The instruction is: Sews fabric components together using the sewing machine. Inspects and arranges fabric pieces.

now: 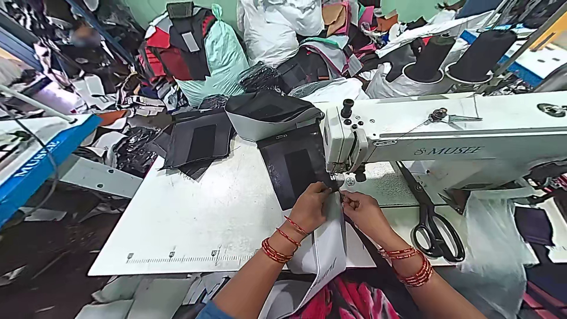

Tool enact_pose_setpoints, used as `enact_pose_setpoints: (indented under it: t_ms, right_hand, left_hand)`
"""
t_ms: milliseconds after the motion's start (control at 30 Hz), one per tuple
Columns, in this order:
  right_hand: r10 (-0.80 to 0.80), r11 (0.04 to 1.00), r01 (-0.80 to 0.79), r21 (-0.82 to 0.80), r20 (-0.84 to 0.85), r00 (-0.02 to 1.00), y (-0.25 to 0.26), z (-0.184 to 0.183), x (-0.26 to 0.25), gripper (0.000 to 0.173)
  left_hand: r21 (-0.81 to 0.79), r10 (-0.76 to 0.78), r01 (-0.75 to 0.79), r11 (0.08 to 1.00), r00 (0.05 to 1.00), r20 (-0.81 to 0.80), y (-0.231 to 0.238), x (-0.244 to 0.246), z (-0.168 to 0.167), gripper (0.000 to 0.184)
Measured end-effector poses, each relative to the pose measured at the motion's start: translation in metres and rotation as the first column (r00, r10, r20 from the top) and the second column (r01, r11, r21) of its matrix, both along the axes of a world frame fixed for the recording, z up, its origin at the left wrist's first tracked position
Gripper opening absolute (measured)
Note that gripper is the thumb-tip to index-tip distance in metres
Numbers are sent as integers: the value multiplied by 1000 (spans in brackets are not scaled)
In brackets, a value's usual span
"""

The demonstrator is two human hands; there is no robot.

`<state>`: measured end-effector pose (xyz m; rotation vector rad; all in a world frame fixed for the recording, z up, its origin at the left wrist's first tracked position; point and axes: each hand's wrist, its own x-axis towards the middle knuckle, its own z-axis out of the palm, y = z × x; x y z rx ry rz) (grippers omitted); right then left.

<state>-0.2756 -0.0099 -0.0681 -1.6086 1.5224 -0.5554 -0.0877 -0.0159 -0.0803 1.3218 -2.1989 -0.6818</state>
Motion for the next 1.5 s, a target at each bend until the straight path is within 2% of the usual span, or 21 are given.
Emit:
enact_pose_setpoints:
  t_ms: [167, 300, 433, 600, 767, 1000, 1167, 1400, 1500]
  right_hand:
    - [60, 998, -60, 19, 15, 998, -2, 3, -4, 37]
    - [141, 990, -140, 27, -30, 990, -2, 8, -7, 38]
    - [197, 980, -197, 6, -81, 977, -2, 11, -5, 41]
    - [279, 960, -277, 44, -244, 929, 1, 16, 7, 41]
    - [296, 951, -307, 39, -401, 867, 5, 15, 17, 40]
    - [267, 952, -304, -24, -418, 868, 7, 10, 19, 37]
    - [267, 960, -278, 23, -372, 889, -1, 16, 20, 39]
    - [314, 949, -280, 142, -390, 866, -25, 24, 30, 41]
    - [329, 944, -278, 179, -432, 840, -31, 27, 36, 40]
  left_hand:
    - [15, -64, 63, 998, 994, 84, -3, 1, 3, 43]
    - [78, -93, 80, 994, 978, 185, -3, 0, 9, 55]
    - [43, -107, 100, 994, 966, 234, -3, -1, 5, 53]
    - [-18, -117, 123, 992, 972, 203, -3, -1, 0, 47]
    - [-55, -75, 78, 995, 995, 68, 0, 1, -5, 41]
    - [-111, -67, 76, 991, 994, 89, 0, 2, -12, 40]
    - [-227, -76, 90, 970, 995, 67, -9, 2, -20, 37]
    - [-151, -76, 90, 984, 992, 98, -31, 6, -14, 34]
    - [-167, -103, 118, 979, 990, 92, -38, 10, -14, 33]
